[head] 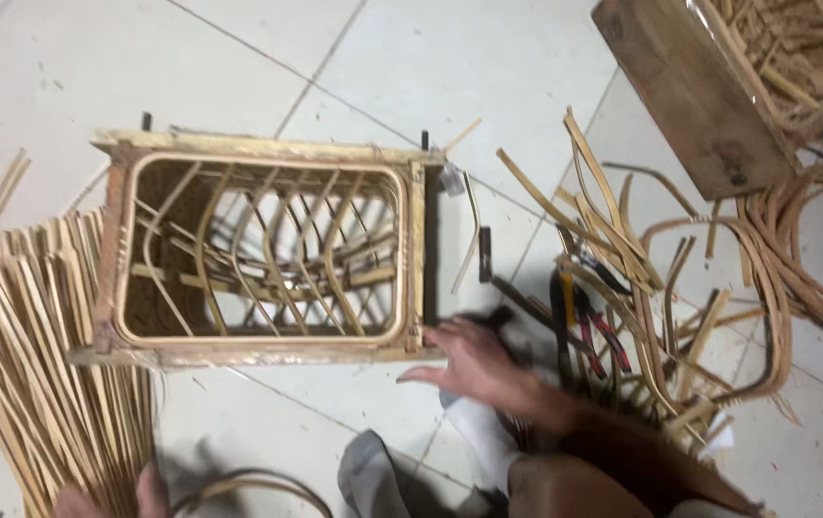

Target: The person is assembling a rectangular basket frame using thin wooden strips. They apply glue to the joints, insert the strips, and use a hammer to secure them in place. The person repeatedly adjusts the frame and applies glue to different sections.

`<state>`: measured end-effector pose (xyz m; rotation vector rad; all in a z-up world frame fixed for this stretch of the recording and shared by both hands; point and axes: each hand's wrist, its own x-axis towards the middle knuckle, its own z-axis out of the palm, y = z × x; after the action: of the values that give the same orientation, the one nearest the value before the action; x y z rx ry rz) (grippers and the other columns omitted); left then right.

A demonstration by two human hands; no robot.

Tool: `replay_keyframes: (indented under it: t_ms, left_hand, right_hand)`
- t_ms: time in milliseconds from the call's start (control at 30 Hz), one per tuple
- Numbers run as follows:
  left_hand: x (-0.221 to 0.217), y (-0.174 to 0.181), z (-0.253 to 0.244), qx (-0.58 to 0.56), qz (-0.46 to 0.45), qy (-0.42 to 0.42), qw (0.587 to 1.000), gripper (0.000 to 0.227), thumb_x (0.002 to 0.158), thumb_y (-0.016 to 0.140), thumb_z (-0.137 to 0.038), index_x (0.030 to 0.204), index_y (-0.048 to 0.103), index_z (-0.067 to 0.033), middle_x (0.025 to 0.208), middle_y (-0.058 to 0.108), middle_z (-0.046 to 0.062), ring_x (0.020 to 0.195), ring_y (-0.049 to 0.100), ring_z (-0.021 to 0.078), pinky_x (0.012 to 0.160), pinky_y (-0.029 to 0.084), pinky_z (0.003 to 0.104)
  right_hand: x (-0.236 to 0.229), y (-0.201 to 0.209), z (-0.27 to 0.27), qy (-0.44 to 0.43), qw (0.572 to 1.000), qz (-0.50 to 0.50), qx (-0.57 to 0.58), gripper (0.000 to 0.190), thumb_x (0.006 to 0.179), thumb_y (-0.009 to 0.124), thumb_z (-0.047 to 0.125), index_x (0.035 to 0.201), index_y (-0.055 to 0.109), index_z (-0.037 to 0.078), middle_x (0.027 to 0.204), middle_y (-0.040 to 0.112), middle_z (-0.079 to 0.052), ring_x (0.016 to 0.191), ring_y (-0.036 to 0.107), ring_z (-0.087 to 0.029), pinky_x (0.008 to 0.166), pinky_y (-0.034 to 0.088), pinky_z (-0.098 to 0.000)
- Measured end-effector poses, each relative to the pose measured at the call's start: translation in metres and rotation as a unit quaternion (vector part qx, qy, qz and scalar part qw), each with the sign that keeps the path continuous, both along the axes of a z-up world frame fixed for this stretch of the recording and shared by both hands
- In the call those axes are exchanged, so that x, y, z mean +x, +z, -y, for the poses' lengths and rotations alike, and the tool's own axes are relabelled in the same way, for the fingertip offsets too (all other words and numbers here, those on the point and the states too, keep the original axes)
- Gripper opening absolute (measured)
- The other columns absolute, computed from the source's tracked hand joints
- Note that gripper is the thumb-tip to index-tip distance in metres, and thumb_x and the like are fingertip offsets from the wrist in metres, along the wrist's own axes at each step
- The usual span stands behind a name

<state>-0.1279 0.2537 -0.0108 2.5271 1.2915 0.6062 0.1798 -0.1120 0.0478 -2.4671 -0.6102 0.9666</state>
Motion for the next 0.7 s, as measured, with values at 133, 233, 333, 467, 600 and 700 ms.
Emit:
replay_keyframes:
  t_ms: [133, 233, 333, 467, 600, 700]
  left_hand:
    - [0.058, -0.007, 0.071, -0.324, 0.169, -0.009, 0.931, 0.086, 0.103, 0.066, -0.029, 0.167, 0.020, 0.0060, 0.166, 0.037, 0.030, 0.155, 0.037, 0.0374, 0.125, 0.032, 0.045]
    - [0.124, -0.001, 0.084, -0.495, 0.209, -0.011, 0.843, 0.087, 0.105, 0.062, -0.031, 0.164, 0.009, 0.0050, 0.165, 0.029, 0.028, 0.154, 0.032, 0.0321, 0.124, 0.027, 0.041]
    - [0.176, 0.011, 0.098, -0.514, 0.217, 0.038, 0.829, 0.080, 0.100, 0.067, -0.028, 0.159, 0.030, 0.0115, 0.145, 0.054, 0.041, 0.134, 0.052, 0.0460, 0.114, 0.041, 0.052]
    - [0.186, 0.031, 0.092, -0.405, 0.117, 0.007, 0.907, 0.086, 0.105, 0.068, -0.030, 0.162, 0.015, 0.0050, 0.149, 0.046, 0.027, 0.137, 0.050, 0.0359, 0.115, 0.035, 0.049]
    - [0.218, 0.023, 0.059, -0.434, 0.157, -0.016, 0.887, 0.080, 0.098, 0.070, -0.032, 0.157, 0.034, 0.0085, 0.132, 0.059, 0.027, 0.125, 0.060, 0.0376, 0.113, 0.045, 0.054]
    - [0.241, 0.024, 0.018, -0.406, 0.081, -0.014, 0.910, 0.080, 0.097, 0.076, -0.033, 0.154, 0.038, 0.0067, 0.135, 0.057, 0.024, 0.126, 0.059, 0.0323, 0.111, 0.045, 0.050]
  right_hand:
    - [0.103, -0.002, 0.008, -0.061, 0.995, 0.080, 0.025, 0.039, 0.105, 0.056, 0.044, 0.124, 0.071, 0.014, 0.099, 0.077, -0.012, 0.083, 0.074, -0.020, 0.076, 0.061, -0.0371]
    - [0.189, -0.010, -0.036, -0.049, 0.934, 0.256, 0.243, 0.052, 0.106, 0.058, 0.039, 0.141, 0.059, 0.000, 0.126, 0.066, -0.023, 0.108, 0.065, -0.031, 0.091, 0.055, -0.0425]
    - [0.212, -0.019, -0.076, -0.105, 0.981, 0.070, 0.151, 0.063, 0.095, 0.063, 0.045, 0.143, 0.053, 0.004, 0.125, 0.063, -0.022, 0.114, 0.063, -0.032, 0.101, 0.050, -0.0441]
    - [0.198, -0.035, -0.053, -0.046, 0.957, 0.251, 0.138, 0.050, 0.103, 0.058, 0.044, 0.128, 0.066, 0.002, 0.113, 0.072, -0.022, 0.108, 0.066, -0.038, 0.099, 0.049, -0.0504]
    - [0.148, -0.032, 0.008, -0.134, 0.966, 0.175, 0.135, 0.040, 0.106, 0.052, 0.036, 0.128, 0.070, 0.008, 0.096, 0.077, -0.018, 0.080, 0.074, -0.032, 0.073, 0.058, -0.0461]
    - [0.126, -0.037, 0.039, -0.188, 0.960, 0.089, 0.186, 0.039, 0.103, 0.055, 0.036, 0.127, 0.072, 0.010, 0.087, 0.079, -0.013, 0.069, 0.075, -0.024, 0.064, 0.059, -0.0415]
